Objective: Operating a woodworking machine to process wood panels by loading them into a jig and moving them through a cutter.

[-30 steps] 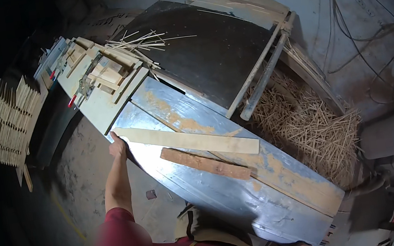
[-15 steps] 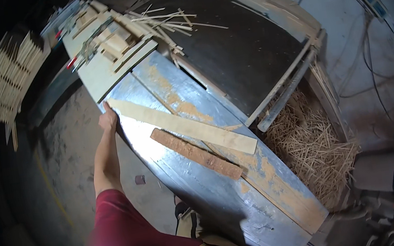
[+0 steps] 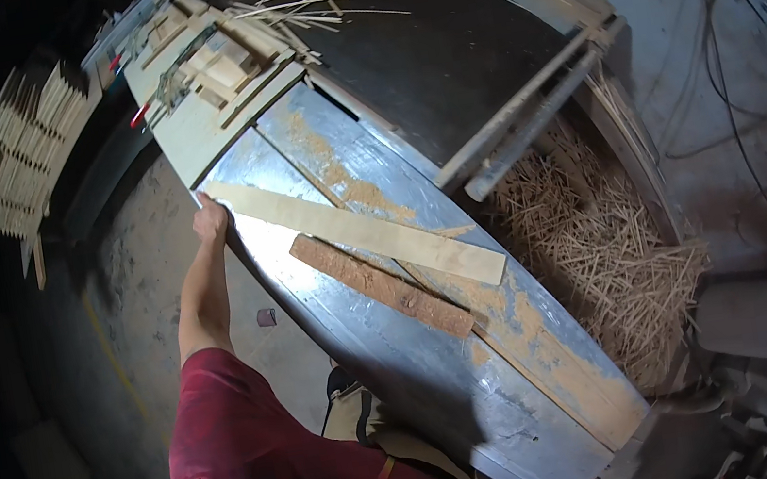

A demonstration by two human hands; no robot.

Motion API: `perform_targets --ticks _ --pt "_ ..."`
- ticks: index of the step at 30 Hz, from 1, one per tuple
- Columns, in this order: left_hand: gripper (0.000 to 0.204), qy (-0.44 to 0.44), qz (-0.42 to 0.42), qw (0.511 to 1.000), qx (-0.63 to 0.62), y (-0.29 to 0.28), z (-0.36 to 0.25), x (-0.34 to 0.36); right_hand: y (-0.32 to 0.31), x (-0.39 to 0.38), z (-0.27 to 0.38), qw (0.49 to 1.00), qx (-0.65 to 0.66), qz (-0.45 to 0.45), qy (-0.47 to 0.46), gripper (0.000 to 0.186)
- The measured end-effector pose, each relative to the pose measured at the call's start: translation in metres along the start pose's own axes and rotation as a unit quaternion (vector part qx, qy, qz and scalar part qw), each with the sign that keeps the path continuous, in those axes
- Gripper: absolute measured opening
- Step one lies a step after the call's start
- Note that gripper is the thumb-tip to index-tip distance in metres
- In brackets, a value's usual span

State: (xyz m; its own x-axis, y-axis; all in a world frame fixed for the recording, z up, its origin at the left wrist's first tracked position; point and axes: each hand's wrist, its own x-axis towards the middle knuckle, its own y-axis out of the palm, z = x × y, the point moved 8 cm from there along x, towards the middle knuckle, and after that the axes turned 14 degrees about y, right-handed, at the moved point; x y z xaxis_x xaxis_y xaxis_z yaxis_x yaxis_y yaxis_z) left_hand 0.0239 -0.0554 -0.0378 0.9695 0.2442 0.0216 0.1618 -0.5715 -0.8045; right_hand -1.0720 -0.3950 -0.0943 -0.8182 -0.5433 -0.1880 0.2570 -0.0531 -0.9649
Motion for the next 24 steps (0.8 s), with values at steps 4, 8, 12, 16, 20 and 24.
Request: perform_targets --ticks 4,8,12,16,20,24 --pt "0.104 -0.032 0.011 0.999 -0.014 -0.007 0.011 0.009 -0.019 -0.033 -0.018 1.000 0.002 -0.011 0.027 0.045" --pt "0.112 -0.054 0.015 0.998 -0.031 0.001 0.005 0.006 -0.040 -0.056 -0.024 0.998 0.008 -0.042 0.046 0.044" --pt "0.110 -0.050 0.018 0.998 -0.019 -0.016 0.017 0.011 -0.053 -0.079 0.014 0.998 0.005 -0.065 0.021 0.043" --pt "0.097 -0.044 0.051 0.997 -0.030 -0.021 0.035 0.023 -0.070 -0.118 0.084 0.992 0.033 -0.110 -0.050 0.043" --pt "0.088 0.092 0.288 0.953 0.024 -0.008 0.013 0.031 -0.100 -0.213 0.155 0.957 0.119 -0.199 -0.177 0.042" --pt "0.053 0.242 0.632 0.736 0.001 -0.084 0.021 0.140 -0.124 -0.368 0.244 0.884 0.237 -0.199 -0.351 0.041"
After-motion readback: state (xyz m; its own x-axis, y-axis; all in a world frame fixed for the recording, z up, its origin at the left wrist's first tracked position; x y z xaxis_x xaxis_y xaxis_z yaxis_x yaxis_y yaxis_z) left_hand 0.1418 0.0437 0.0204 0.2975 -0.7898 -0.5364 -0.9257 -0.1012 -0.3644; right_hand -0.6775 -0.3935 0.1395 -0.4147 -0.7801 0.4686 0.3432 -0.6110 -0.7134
